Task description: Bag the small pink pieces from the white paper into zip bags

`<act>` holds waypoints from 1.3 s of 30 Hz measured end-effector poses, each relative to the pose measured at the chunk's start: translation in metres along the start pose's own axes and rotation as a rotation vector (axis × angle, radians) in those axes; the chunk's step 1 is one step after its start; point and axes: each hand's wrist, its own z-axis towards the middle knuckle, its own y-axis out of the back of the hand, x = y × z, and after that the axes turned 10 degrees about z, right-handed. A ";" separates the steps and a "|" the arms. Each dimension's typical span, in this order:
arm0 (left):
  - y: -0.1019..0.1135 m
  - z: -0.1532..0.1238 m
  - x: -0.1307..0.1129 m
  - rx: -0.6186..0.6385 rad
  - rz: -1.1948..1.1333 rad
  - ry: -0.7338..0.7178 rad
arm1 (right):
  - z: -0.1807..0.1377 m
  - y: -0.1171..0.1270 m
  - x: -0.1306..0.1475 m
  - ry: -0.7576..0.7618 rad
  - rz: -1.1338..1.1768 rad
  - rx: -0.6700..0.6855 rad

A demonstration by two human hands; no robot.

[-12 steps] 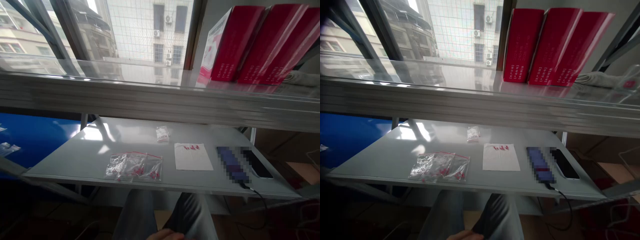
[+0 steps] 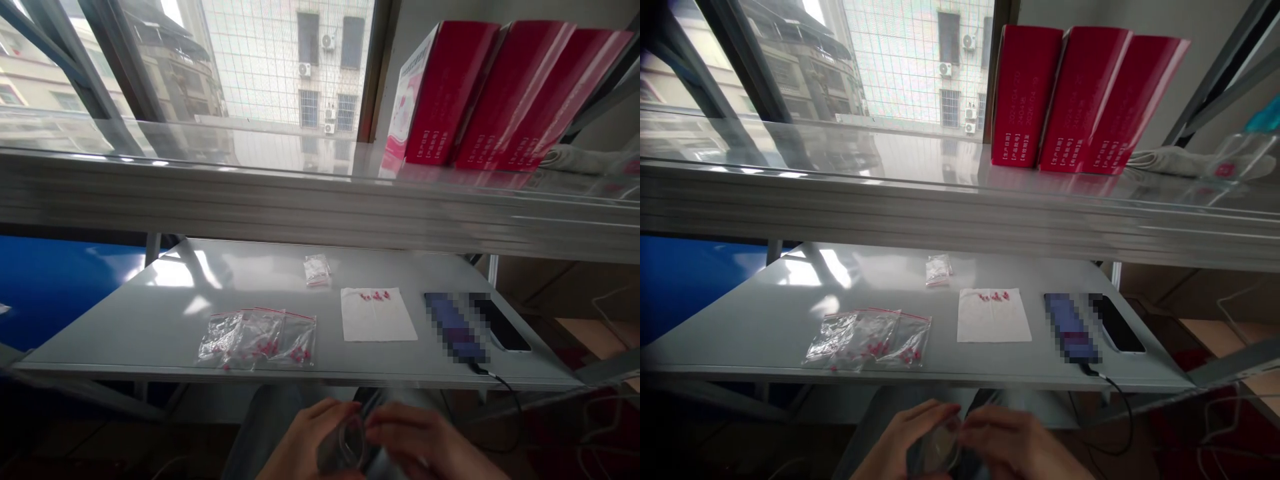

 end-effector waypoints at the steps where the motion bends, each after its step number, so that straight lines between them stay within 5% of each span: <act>1: -0.002 0.010 0.001 -0.032 -0.050 -0.020 | 0.006 0.020 -0.002 -0.072 -0.019 -0.154; 5: -0.013 0.070 -0.010 -0.174 -0.411 -0.189 | 0.059 0.068 -0.045 -0.203 -0.200 -0.503; 7: -0.019 0.102 -0.018 -0.256 -0.507 -0.203 | 0.092 0.072 -0.073 -0.336 -0.445 -0.457; 12: -0.024 0.144 -0.024 -0.439 -0.582 -0.104 | 0.134 0.061 -0.104 -0.454 -0.609 -0.415; 18: -0.025 0.143 -0.020 -0.529 -0.816 0.038 | 0.129 0.055 -0.110 -0.515 -0.683 -0.396; 24: -0.027 0.139 -0.018 -0.420 -0.641 -0.012 | 0.128 0.057 -0.114 -0.503 -0.682 -0.369; 39: -0.024 0.139 -0.020 -0.375 -0.469 -0.034 | 0.129 0.071 -0.117 -0.437 -0.626 -0.331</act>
